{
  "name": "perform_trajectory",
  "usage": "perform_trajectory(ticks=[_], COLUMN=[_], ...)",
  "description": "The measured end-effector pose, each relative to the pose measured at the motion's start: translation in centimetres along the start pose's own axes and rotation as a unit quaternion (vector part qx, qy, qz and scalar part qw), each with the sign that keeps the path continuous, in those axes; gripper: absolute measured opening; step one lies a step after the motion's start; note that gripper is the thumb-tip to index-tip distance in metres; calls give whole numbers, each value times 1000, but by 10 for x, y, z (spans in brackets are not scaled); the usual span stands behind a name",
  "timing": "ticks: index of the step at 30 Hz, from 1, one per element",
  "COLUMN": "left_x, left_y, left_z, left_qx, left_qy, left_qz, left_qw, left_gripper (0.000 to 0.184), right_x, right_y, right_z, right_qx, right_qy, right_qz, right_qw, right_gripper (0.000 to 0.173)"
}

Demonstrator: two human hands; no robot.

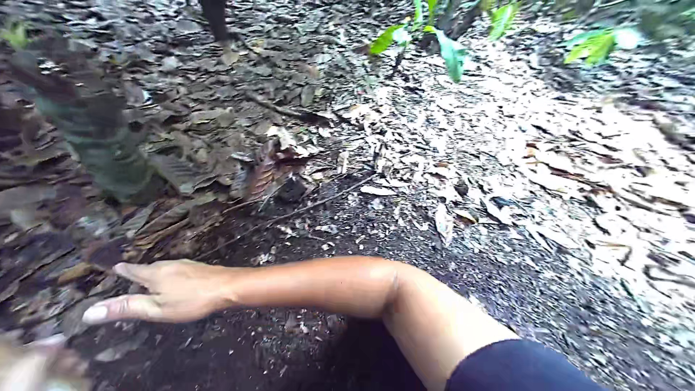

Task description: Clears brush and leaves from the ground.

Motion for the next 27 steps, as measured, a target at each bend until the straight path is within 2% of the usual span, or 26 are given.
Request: perform_trajectory(ticks=[1,3,5,6,8,10,11,13,16,18,19,20,21,22,23,25,27], left_x=[-50,-148,-233,-268,-321,-355,-366,-384,-405,-416,-422,-428,-434,-441,-448,-462,-478], left_y=[-17,-60,-99,-111,-132,-157,-170,-189,-205,-208,-208,-208,-207,-207,-208,-211,-215], left_z=[-26,-68,-89,-91,-87,-87,-87,-86,-82,-79,-77,-75,-74,-73,-72,-73,-73], left_qx=[9,-33,-77,-91,-144,-199,-215,-215,-235,-284,-304,-319,-330,-336,-342,-366,-392], left_qy=[24,66,98,122,173,177,156,104,85,86,81,73,66,64,62,63,65], left_qz=[57,129,218,286,452,567,598,628,615,574,559,551,547,548,553,559,559], left_qw=[998,989,968,946,863,779,756,740,748,763,767,768,766,763,757,742,728], left_gripper=[46,70,84,88,74,54,48,43,39,32,31,30,30,30,30,29,30], right_x=[24,65,105,129,177,210,216,219,218,223,228,231,233,230,220,195,188], right_y=[-4,-25,-60,-85,-152,-246,-295,-390,-500,-537,-541,-535,-517,-486,-450,-376,-326], right_z=[-4,-26,-63,-91,-158,-220,-246,-289,-341,-370,-384,-398,-414,-425,-438,-457,-455], right_qx=[-31,-86,-164,-215,-305,-366,-382,-381,-315,-263,-219,-177,-162,-177,-220,-334,-411], right_qy=[5,43,114,149,197,241,263,293,316,321,336,354,371,389,402,394,406], right_qz=[6,-15,-95,-148,-267,-379,-446,-596,-781,-867,-891,-902,-901,-889,-869,-797,-664], right_qw=[999,995,975,954,893,815,765,643,437,276,214,174,156,162,188,311,475], right_gripper=[64,68,63,58,44,47,46,41,26,30,35,40,44,48,51,45,46])
Point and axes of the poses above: each hand's wrist, its own y-axis towards the middle knuckle, its own x-axis out of the back of the hand, z = x × y, the point moved 3 cm from there along y, towards the middle knuckle, and after that the axes turned 5 degrees about -z, right-handed, at the moved point
